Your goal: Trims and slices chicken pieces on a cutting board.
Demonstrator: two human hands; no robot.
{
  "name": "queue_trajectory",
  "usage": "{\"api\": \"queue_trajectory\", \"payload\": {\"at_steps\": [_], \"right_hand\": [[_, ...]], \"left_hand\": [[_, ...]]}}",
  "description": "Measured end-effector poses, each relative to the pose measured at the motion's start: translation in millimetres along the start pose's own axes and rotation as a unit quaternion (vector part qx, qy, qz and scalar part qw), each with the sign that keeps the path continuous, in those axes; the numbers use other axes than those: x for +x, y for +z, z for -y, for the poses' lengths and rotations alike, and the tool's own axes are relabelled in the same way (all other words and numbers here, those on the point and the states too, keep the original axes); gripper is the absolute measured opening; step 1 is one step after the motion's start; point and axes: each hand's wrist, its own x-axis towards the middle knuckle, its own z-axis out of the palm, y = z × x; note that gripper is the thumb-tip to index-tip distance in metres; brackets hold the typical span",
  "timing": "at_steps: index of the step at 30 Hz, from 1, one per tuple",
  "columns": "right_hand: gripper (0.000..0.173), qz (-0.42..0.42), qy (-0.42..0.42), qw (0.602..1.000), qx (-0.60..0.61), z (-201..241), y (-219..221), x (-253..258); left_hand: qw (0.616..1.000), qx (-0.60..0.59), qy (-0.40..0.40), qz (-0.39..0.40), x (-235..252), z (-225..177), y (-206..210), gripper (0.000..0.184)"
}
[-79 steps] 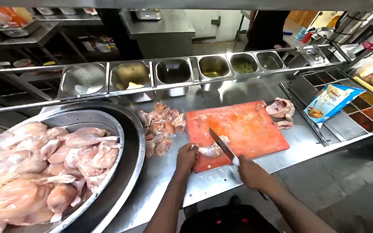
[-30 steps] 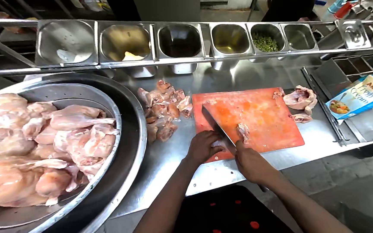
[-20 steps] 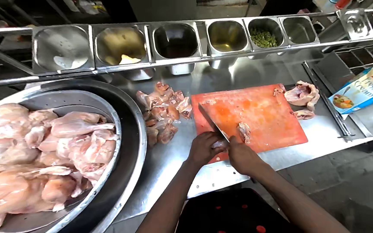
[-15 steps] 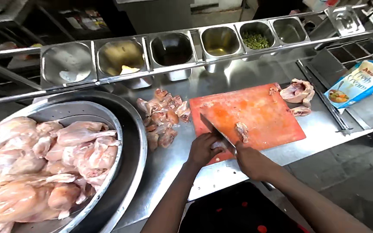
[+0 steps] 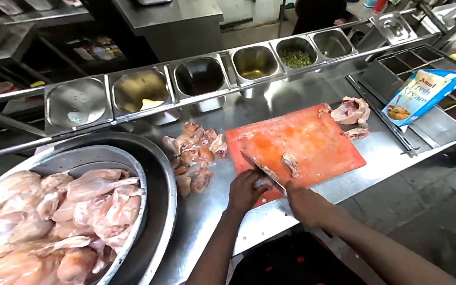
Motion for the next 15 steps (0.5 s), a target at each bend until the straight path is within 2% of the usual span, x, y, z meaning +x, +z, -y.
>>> {"api": "queue_trajectory", "payload": {"at_steps": [3, 8, 13, 15], "right_hand": [[0.038, 0.042, 0.035, 0.998, 0.004, -23, 1, -33], [0.033, -0.013, 0.001, 0.999, 0.033, -11, 7, 0], [0.033, -0.022, -0.004, 0.986, 0.163, -67, 10, 4], [0.033, -0.029, 0.01, 0.972, 0.233, -85, 15, 1]], "left_hand": [[1.0, 0.004, -0.004, -0.013, -1, 0, 5, 0.035], [1.0, 0.006, 0.017, -0.011, -5, 1, 4, 0.038], [0.995, 0.05, -0.002, 0.083, 3, -2, -6, 0.06], [0.99, 0.08, -0.024, 0.11, 10, -7, -8, 0.053]]}}
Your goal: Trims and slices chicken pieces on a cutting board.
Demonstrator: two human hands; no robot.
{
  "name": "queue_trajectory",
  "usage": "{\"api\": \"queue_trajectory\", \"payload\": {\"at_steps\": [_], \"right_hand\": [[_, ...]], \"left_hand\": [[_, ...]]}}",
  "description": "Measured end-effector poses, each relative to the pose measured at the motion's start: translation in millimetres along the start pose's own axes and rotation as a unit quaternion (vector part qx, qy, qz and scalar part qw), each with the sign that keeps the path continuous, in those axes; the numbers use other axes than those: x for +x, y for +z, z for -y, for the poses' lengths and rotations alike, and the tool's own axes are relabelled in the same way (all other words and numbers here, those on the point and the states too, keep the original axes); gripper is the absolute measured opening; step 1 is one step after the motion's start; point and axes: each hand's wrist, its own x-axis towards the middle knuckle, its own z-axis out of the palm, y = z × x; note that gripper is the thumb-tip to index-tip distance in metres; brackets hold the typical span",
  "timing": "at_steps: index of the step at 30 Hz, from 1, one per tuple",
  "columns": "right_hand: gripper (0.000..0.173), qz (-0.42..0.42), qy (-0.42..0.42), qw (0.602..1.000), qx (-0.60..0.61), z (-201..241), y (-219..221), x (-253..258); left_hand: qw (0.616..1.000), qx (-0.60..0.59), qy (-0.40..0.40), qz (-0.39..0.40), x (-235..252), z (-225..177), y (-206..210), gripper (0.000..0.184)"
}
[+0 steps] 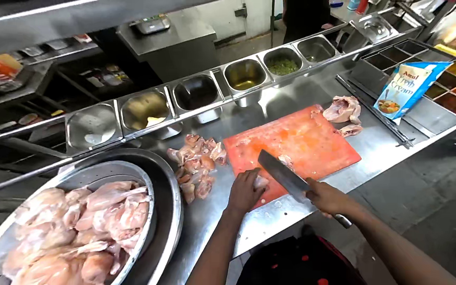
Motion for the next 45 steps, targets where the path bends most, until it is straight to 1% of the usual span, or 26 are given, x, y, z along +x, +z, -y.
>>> {"api": "queue_trajectory", "payload": {"at_steps": [2, 4, 5, 7, 8, 9, 10, 11, 13, 15, 18, 20, 23, 25, 26, 28, 29, 30, 32, 34, 37, 39, 41, 43, 44, 45], "right_hand": [[0.031, -0.007, -0.007, 0.999, 0.054, -9, -2, -5], [0.029, -0.03, -0.024, 0.996, 0.081, -13, -5, -10], [0.03, -0.043, -0.03, 0.994, 0.1, -16, -6, -14], [0.032, -0.068, -0.036, 0.983, 0.165, -27, -6, -19], [0.032, -0.078, -0.035, 0.975, 0.206, -33, -5, -20], [0.03, -0.085, -0.031, 0.964, 0.248, -38, -2, -22], [0.029, -0.094, -0.027, 0.952, 0.29, -42, 2, -22], [0.028, -0.1, -0.022, 0.939, 0.33, -46, 8, -21], [0.023, -0.097, -0.004, 0.918, 0.385, -50, 24, -19], [0.027, -0.086, 0.005, 0.9, 0.428, -49, 42, -16], [0.035, -0.062, -0.011, 0.895, 0.442, -30, 65, -7], [0.044, -0.036, -0.04, 0.912, 0.407, -2, 76, 3], [0.033, 0.036, -0.08, 0.937, 0.339, 57, 85, 23], [0.028, 0.066, -0.107, 0.955, 0.268, 87, 84, 29], [0.027, 0.067, -0.119, 0.962, 0.236, 95, 84, 28], [0.03, 0.037, -0.13, 0.969, 0.205, 97, 82, 25], [0.033, 0.015, -0.13, 0.968, 0.215, 91, 79, 25], [0.035, -0.005, -0.126, 0.964, 0.233, 80, 75, 26], [0.03, -0.05, -0.117, 0.956, 0.264, 52, 64, 24], [0.03, -0.094, -0.109, 0.949, 0.28, 19, 52, 18], [0.029, -0.153, -0.091, 0.932, 0.315, -30, 35, 2], [0.028, -0.183, -0.073, 0.917, 0.346, -55, 31, -13], [0.028, -0.218, -0.064, 0.896, 0.382, -82, 24, -31], [0.03, -0.245, -0.052, 0.874, 0.415, -109, 23, -47], [0.031, -0.257, -0.04, 0.864, 0.432, -122, 23, -54], [0.033, -0.271, -0.024, 0.853, 0.445, -133, 23, -62]], "left_hand": [[0.999, -0.006, -0.045, -0.013, 6, -6, -6, 0.039], [0.975, -0.137, -0.176, 0.007, 17, -9, -21, 0.035], [0.938, -0.246, -0.245, 0.002, 22, -8, -27, 0.033], [0.801, -0.489, -0.344, -0.041, 27, -7, -36, 0.037], [0.73, -0.572, -0.369, -0.055, 28, -7, -41, 0.041], [0.683, -0.622, -0.378, -0.061, 28, -7, -46, 0.046], [0.671, -0.634, -0.378, -0.065, 29, -6, -50, 0.048], [0.688, -0.616, -0.376, -0.074, 30, -4, -52, 0.044], [0.765, -0.52, -0.368, -0.092, 26, 2, -53, 0.035], [0.814, -0.426, -0.377, -0.119, 21, 10, -55, 0.047], [0.832, -0.342, -0.396, -0.184, 5, 28, -52, 0.06], [0.833, -0.316, -0.379, -0.25, -9, 38, -51, 0.062], [0.786, -0.327, -0.366, -0.376, -26, 43, -56, 0.052], [0.759, -0.342, -0.364, -0.416, -33, 41, -57, 0.047], [0.779, -0.325, -0.343, -0.413, -40, 40, -53, 0.045], [0.867, -0.191, -0.276, -0.368, -57, 45, -38, 0.045], [0.907, -0.084, -0.249, -0.329, -63, 47, -30, 0.047], [0.93, 0.009, -0.242, -0.278, -66, 51, -21, 0.052], [0.942, 0.11, -0.26, -0.18, -64, 57, -5, 0.06], [0.943, 0.148, -0.276, -0.11, -56, 66, 1, 0.06], [0.944, 0.151, -0.28, -0.089, -32, 78, -14, 0.05], [0.931, 0.165, -0.32, -0.054, -23, 64, -38, 0.051], [0.922, 0.134, -0.353, -0.087, -4, 42, -45, 0.057], [0.935, 0.074, -0.311, -0.151, 22, 21, -39, 0.062], [0.947, 0.06, -0.259, -0.18, 41, 7, -34, 0.059], [0.962, 0.039, -0.203, -0.177, 65, -12, -32, 0.057]]}}
